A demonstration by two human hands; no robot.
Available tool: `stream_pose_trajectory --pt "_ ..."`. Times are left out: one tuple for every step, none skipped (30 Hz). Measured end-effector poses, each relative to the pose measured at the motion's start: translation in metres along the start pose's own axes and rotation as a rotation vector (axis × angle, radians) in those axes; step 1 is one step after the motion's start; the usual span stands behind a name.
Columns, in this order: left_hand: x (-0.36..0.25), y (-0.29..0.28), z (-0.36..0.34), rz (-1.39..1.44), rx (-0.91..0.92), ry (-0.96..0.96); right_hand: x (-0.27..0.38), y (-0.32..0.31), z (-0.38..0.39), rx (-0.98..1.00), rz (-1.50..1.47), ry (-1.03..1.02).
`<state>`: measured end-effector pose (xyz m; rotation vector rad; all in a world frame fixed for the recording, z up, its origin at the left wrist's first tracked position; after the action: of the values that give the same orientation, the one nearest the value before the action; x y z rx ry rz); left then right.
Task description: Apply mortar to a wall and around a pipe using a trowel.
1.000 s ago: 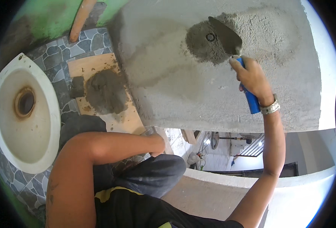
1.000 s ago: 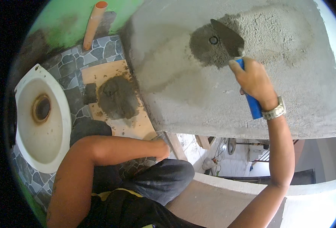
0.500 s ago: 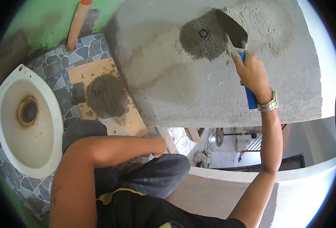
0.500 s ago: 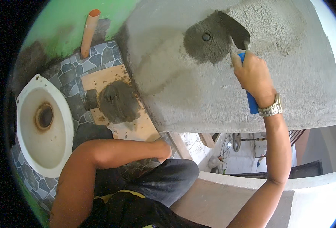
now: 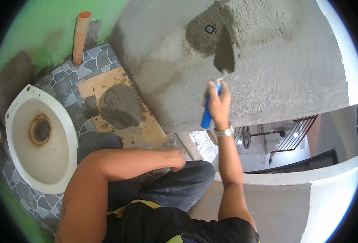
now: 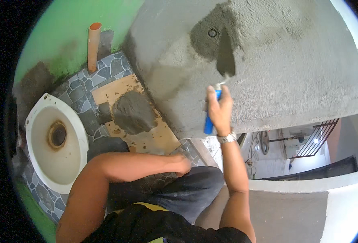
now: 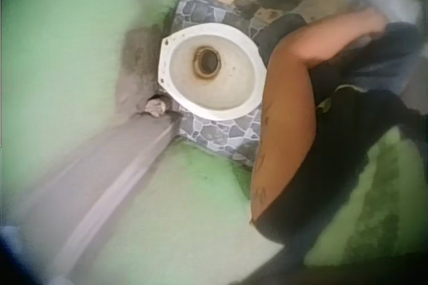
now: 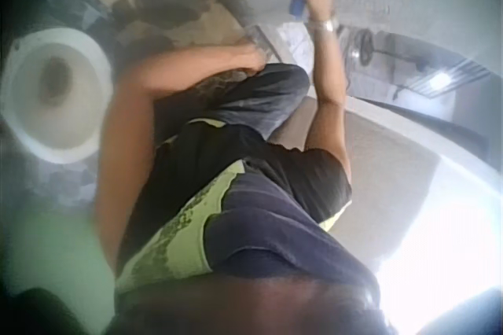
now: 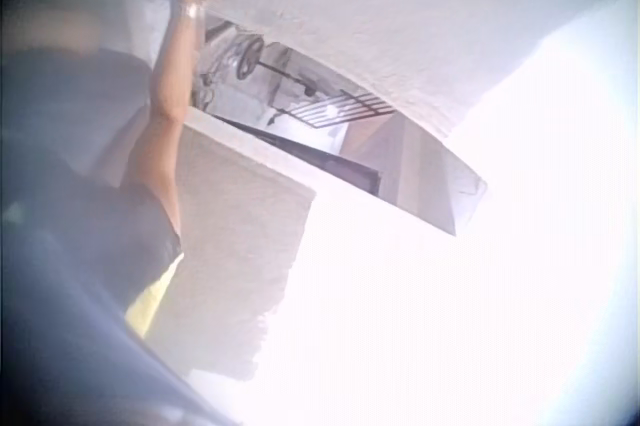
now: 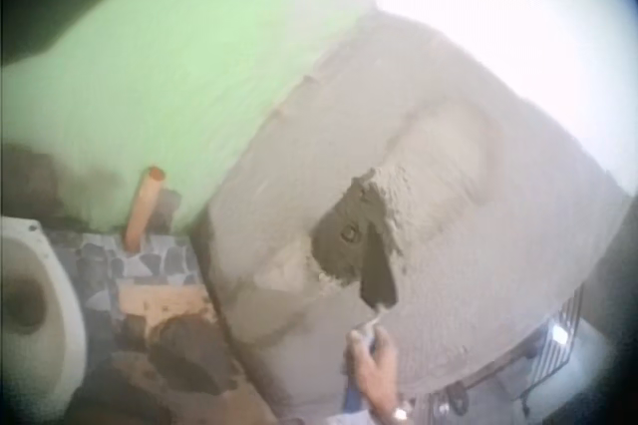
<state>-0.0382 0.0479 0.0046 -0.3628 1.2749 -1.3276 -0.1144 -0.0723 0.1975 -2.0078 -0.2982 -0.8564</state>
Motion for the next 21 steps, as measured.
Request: stream_pose_trajectory --pt "0.002 0.007 0.000 0.001 0.020 -0.017 -0.013 0.022 0.001 0.010 -0.120 0.015" --pt "0.005 0.014 -0.005 -0.025 0.032 -0.007 -0.026 0.039 0.000 0.019 -0.170 -0.015" --pt "0.005 0.024 -0.009 -0.045 0.050 0.006 -0.032 0.057 -0.002 0.030 -0.243 -0.010" --pt "0.004 0.033 -0.013 -0.046 0.069 -0.007 -0.037 0.072 -0.004 0.041 -0.314 -0.007" --pt "0.001 0.036 -0.016 -0.053 0.067 -0.012 -0.042 0.083 -0.007 0.035 -0.331 -0.012" --pt "0.000 0.037 -0.019 -0.060 0.064 -0.018 -0.047 0.092 -0.010 0.013 -0.397 0.025" --pt "-0.006 0.032 -0.017 -0.088 0.108 -0.019 -0.055 0.094 -0.012 -0.010 -0.454 0.064" --pt "-0.008 0.030 -0.018 -0.096 0.116 -0.024 -0.063 0.094 -0.014 -0.018 -0.462 0.061" --pt "-0.011 0.028 -0.017 -0.127 0.116 -0.001 -0.071 0.093 -0.015 -0.043 -0.443 0.065" --pt "-0.012 0.030 -0.017 -0.154 0.120 0.021 -0.078 0.094 -0.017 -0.066 -0.429 0.072" --pt "-0.004 0.040 -0.022 -0.136 0.128 0.050 -0.077 0.102 -0.016 -0.063 -0.450 0.071" --pt "0.005 0.051 -0.026 -0.133 0.140 0.034 -0.077 0.110 -0.014 -0.065 -0.456 0.075" --pt "0.006 0.053 -0.024 -0.122 0.140 0.021 -0.081 0.110 -0.008 -0.076 -0.450 0.086" --pt "0.006 0.055 -0.021 -0.111 0.140 0.007 -0.084 0.111 -0.002 -0.083 -0.460 0.091" --pt "0.007 0.058 -0.018 -0.112 0.154 0.005 -0.087 0.113 0.004 -0.078 -0.459 0.107" --pt "0.003 0.049 -0.008 -0.085 0.128 0.019 -0.092 0.108 0.010 -0.085 -0.450 0.123" --pt "0.000 0.043 0.003 -0.058 0.103 0.024 -0.091 0.105 0.017 -0.102 -0.460 0.125" --pt "-0.007 0.038 0.013 -0.069 0.121 0.024 -0.091 0.099 0.026 -0.123 -0.374 0.125" --pt "-0.012 0.029 0.023 -0.054 0.087 -0.017 -0.087 0.095 0.030 -0.145 -0.292 0.123" --pt "-0.016 0.023 0.031 -0.038 0.056 -0.061 -0.084 0.095 0.033 -0.164 -0.312 0.125" --pt "-0.019 0.019 0.033 -0.032 0.090 -0.075 -0.080 0.095 0.034 -0.148 -0.196 0.063"
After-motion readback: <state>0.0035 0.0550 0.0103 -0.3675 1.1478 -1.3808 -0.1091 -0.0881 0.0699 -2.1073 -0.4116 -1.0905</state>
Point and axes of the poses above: each hand's wrist, its own z-axis away from the middle knuckle, its own y-axis out of the palm, x = y × z, the point moved 3 cm from there along -z, towards the middle knuckle, and after that the axes turned 1 degree about -x, right-handed, at the moved point
